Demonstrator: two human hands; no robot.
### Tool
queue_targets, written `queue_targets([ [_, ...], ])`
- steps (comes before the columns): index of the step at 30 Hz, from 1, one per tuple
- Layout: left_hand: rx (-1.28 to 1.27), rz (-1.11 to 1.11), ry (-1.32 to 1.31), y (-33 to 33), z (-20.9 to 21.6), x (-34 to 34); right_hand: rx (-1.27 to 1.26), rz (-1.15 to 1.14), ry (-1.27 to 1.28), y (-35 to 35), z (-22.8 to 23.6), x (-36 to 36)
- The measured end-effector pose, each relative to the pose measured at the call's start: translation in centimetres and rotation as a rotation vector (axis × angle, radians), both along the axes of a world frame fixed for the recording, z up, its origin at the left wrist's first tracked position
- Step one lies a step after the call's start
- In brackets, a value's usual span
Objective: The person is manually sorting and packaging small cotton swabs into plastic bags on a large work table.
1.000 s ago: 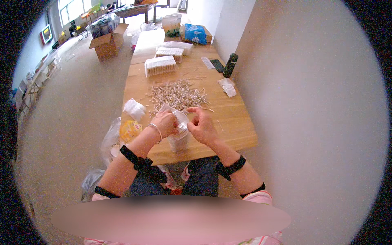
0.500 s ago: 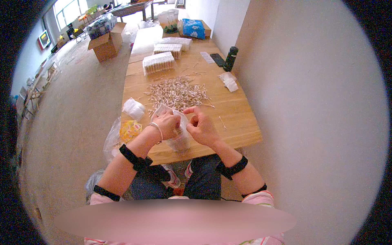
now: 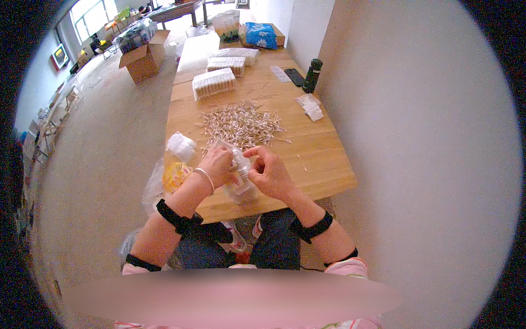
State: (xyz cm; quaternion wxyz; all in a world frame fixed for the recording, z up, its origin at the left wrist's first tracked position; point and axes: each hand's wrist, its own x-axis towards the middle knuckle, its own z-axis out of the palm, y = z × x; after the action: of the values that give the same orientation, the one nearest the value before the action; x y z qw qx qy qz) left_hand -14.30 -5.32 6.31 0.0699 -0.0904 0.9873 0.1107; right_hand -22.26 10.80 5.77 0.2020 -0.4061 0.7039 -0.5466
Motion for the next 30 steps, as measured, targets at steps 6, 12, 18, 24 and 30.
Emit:
queue_targets([
  [6,0.071,0.068,0.081,0.6,-1.3,-0.1,0.011,0.052,0.020,-0.3,-0.3,0.2],
  [12,0.357,0.124,0.542,0.6,0.9,2.5,0.077,-0.074,0.446,-0.3,1.4,0.4],
  [18,0.472,0.622,0.892,0.1,-1.8,6.5,0.109,0.029,1.003,-3.8,3.3,2.4],
  [24,1.230,0.665,0.456,1.9,-4.0,6.7,0.273,0.213,1.249,-6.9,0.0,1.5],
  [30,1.290,0.675,0.540,1.5,-3.8,7.2,0.383,0.269,1.206,-7.6,-0.3,1.4],
])
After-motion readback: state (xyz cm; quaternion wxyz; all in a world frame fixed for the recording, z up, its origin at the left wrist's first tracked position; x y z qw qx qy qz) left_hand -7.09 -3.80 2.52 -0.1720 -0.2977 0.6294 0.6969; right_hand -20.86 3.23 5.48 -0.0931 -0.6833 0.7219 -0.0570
